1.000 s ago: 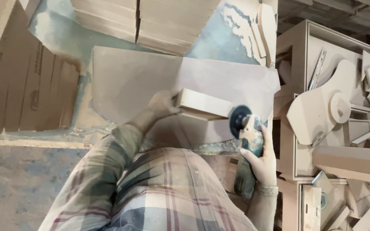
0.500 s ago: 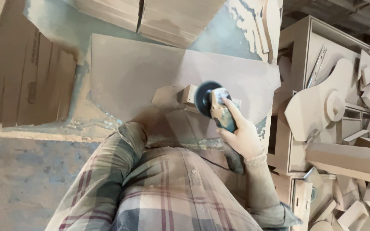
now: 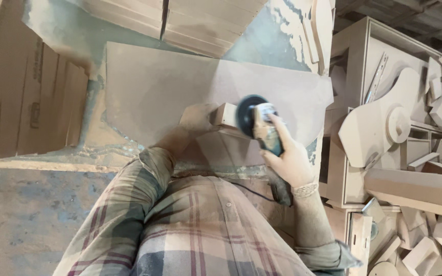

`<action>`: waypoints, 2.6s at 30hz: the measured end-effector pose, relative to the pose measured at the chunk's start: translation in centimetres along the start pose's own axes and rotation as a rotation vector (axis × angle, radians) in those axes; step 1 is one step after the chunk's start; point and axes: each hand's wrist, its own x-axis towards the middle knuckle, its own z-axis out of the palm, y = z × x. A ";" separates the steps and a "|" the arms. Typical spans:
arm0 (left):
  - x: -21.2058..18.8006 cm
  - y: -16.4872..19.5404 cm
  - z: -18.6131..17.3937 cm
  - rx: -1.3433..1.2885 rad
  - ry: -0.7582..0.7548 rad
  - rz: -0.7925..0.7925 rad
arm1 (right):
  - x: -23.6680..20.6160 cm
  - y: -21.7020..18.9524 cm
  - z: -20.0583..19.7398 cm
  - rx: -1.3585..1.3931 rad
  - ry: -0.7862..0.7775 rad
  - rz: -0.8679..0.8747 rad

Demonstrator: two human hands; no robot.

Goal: The person uses a handheld orbital sander to smooth the surfaces and edges of small wooden drawer boxes. They repeatedly pick up a box, sand its sides and interior, then place it on a stack before repeating the process with another box.

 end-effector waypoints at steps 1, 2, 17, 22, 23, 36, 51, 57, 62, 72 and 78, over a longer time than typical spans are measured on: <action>0.0 0.0 0.0 -0.015 0.007 0.007 | -0.2 0.2 -0.2 -0.027 0.032 0.023; 0.0 0.0 -0.1 -0.031 0.016 0.013 | -0.3 0.4 -0.4 -0.057 0.064 0.043; 0.2 0.5 -0.4 0.038 0.003 -0.012 | 2.9 -3.1 1.1 0.002 0.009 -0.055; 0.1 -0.2 0.2 -0.090 0.019 0.020 | 1.2 -3.4 0.9 0.032 -0.039 -0.183; 0.1 -0.3 0.4 -0.072 0.041 0.032 | 0.6 -3.2 0.8 0.038 -0.073 -0.124; 0.1 0.1 0.8 0.026 0.027 0.018 | -3.7 1.9 -1.4 0.008 0.218 0.152; 0.0 -0.1 1.4 0.072 0.083 0.046 | -1.0 -0.9 -0.4 0.038 0.001 -0.061; -0.4 0.5 1.1 0.088 0.056 -0.021 | -2.9 3.5 -1.3 0.022 0.135 0.068; -0.1 -0.2 1.9 0.081 0.091 0.023 | -6.6 3.7 -1.4 0.086 0.115 0.213; -0.1 -0.3 2.7 0.157 0.111 0.007 | -3.7 3.7 -2.2 0.093 0.145 0.178; -0.1 -0.2 2.6 0.140 0.124 0.030 | -6.6 3.6 -2.2 0.086 0.180 0.165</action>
